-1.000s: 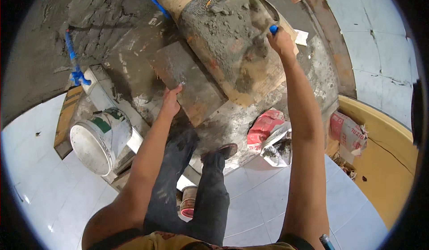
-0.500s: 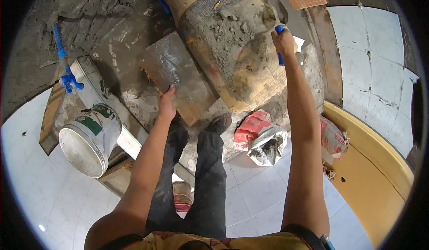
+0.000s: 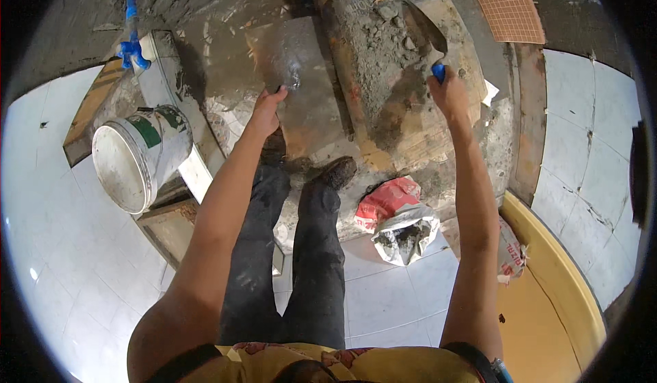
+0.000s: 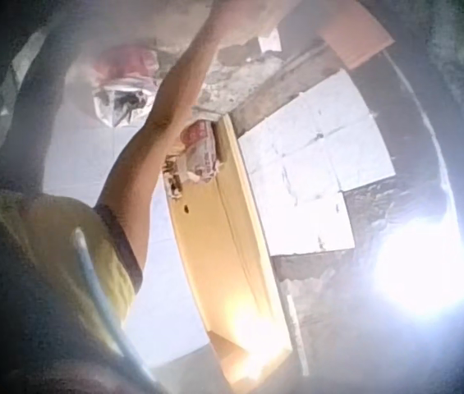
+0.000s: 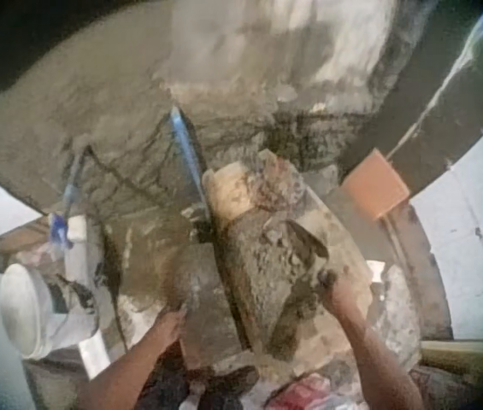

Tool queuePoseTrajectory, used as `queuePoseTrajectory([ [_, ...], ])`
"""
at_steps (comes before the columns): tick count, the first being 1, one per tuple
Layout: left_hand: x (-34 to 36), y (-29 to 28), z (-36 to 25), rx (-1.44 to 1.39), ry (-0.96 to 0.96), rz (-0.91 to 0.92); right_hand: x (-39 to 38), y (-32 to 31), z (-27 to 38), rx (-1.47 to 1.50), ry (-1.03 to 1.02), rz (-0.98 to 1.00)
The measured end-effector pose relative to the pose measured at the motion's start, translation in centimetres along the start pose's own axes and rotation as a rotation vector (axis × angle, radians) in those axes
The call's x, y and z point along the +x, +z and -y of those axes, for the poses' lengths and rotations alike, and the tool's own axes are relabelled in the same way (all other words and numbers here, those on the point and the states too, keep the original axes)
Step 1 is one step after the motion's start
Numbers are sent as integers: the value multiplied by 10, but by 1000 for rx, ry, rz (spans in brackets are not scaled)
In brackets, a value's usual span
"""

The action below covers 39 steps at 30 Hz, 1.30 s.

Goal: The person applies mortar to the back of a tile using a trowel and then presses the tile onto a wall. The person reaches into a bag of material, spreads mortar on a board, and handles a tile while working in an unfinished room.

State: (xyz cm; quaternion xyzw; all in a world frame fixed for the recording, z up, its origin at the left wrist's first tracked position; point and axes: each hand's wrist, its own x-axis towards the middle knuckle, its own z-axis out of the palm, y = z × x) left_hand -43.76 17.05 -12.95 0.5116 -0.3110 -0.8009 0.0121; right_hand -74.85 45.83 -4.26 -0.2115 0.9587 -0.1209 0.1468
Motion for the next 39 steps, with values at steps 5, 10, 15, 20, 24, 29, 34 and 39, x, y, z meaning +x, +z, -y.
queuePoseTrajectory([
  [5,-4,35,-8,75,3,179,-46,35,29,-3,-99,167],
  [10,-12,52,-8,32,-90,13,-95,25,68,-50,-168,198],
  [15,20,25,6,-25,-161,20,-47,-8,90,-38,-227,109],
  [20,39,6,24,-107,-166,146,-43,24,97,-70,-207,136],
  [24,27,5,27,-119,-194,-2,-108,37,65,40,-344,82],
  [29,21,-5,22,-129,-192,105,-102,-3,-25,46,224,-167],
  [34,20,-7,23,-67,-112,165,-93,34,-34,86,296,-168],
  [39,21,2,19,-179,-146,-29,-126,70,-1,166,349,-207],
])
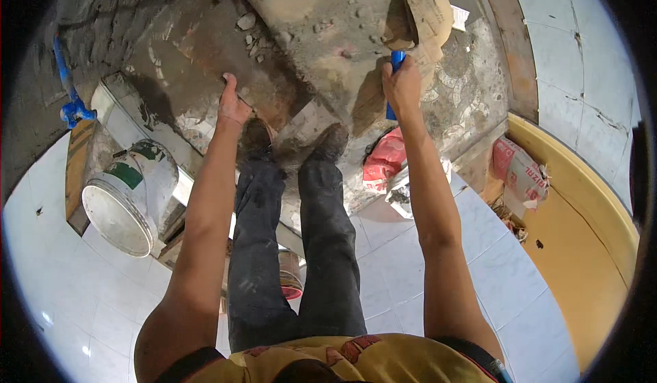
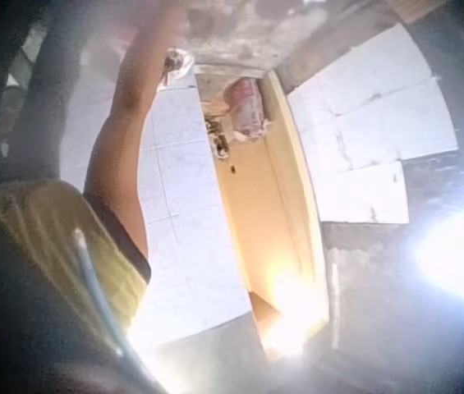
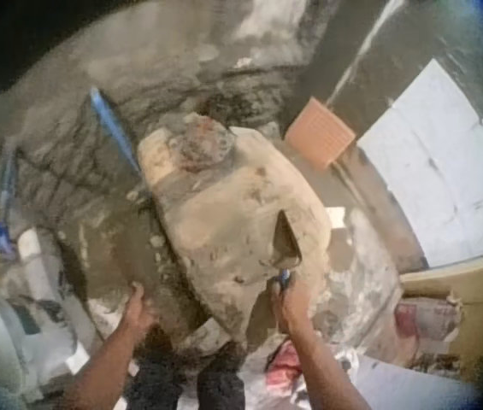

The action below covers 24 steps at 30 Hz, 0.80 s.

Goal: The person applies mortar to the back of a tile using a trowel and then presses the tile onto a wall. The person reaches into a bag of material, spreads mortar on a board, and handles a tile while working in an unfinished room.

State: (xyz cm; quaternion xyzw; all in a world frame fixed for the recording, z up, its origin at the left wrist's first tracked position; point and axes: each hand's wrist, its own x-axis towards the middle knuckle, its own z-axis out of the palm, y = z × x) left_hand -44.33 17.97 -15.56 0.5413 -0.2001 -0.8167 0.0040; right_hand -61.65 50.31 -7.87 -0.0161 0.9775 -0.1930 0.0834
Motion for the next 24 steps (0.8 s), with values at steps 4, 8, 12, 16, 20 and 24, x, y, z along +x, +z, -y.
queuePoseTrajectory([
  [4,6,-5,0,15,39,117,-6,-15,-5,73,-75,-76],
  [8,15,-9,19,40,-42,223,22,-32,-25,-34,-97,-40],
  [12,12,-6,35,9,0,196,35,-38,-26,-136,-84,-31],
  [16,7,1,38,-54,5,247,-17,-11,19,-12,-105,97],
  [20,5,1,34,-26,-20,163,-51,-4,38,144,-217,192],
  [24,5,-1,32,-22,23,194,29,-22,29,22,-74,-8],
])
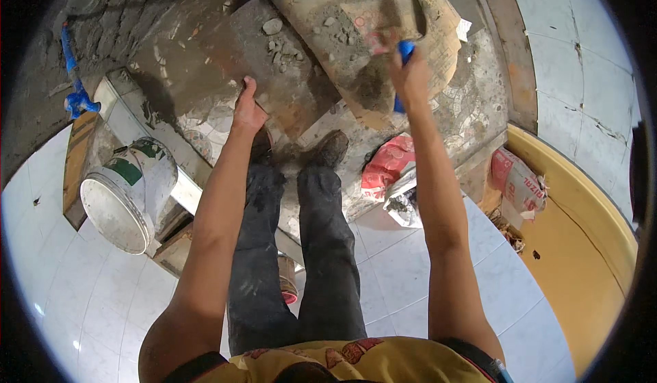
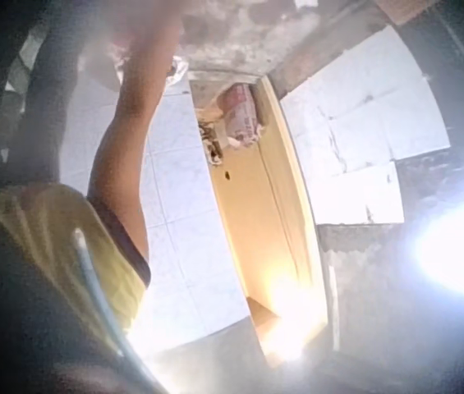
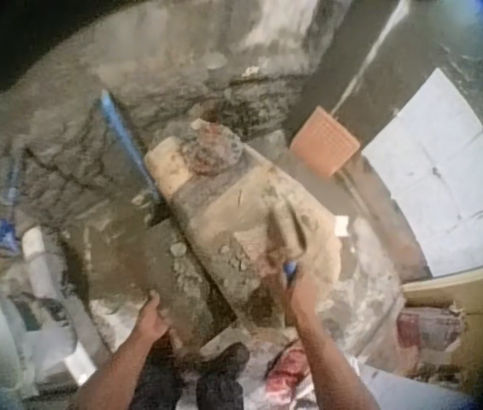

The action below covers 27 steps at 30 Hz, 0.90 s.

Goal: The person applies mortar to the back of a tile using a trowel and then presses the tile onto a wall. The person reaches into a bag of material, spreads mortar on a board, and handles a tile while working in an unfinished room.

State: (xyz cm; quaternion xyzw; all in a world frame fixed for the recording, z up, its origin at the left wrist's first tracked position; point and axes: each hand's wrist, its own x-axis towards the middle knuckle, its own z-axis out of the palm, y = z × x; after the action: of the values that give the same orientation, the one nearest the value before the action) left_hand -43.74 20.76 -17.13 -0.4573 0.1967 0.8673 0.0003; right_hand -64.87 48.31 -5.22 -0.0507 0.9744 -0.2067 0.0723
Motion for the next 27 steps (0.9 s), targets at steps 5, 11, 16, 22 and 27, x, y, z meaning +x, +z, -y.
queuePoseTrajectory([
  [5,-2,4,3,18,-26,9,13,3,3,10,-9,-97],
  [11,-7,10,-2,-32,-58,57,-16,3,-5,99,-25,58],
  [16,-8,11,-1,21,4,-4,15,-4,-11,-50,93,32],
  [22,-2,6,1,-27,-16,62,-27,0,-5,-1,-31,179],
  [27,-4,5,-1,15,-16,4,-31,13,29,-4,-83,114],
])
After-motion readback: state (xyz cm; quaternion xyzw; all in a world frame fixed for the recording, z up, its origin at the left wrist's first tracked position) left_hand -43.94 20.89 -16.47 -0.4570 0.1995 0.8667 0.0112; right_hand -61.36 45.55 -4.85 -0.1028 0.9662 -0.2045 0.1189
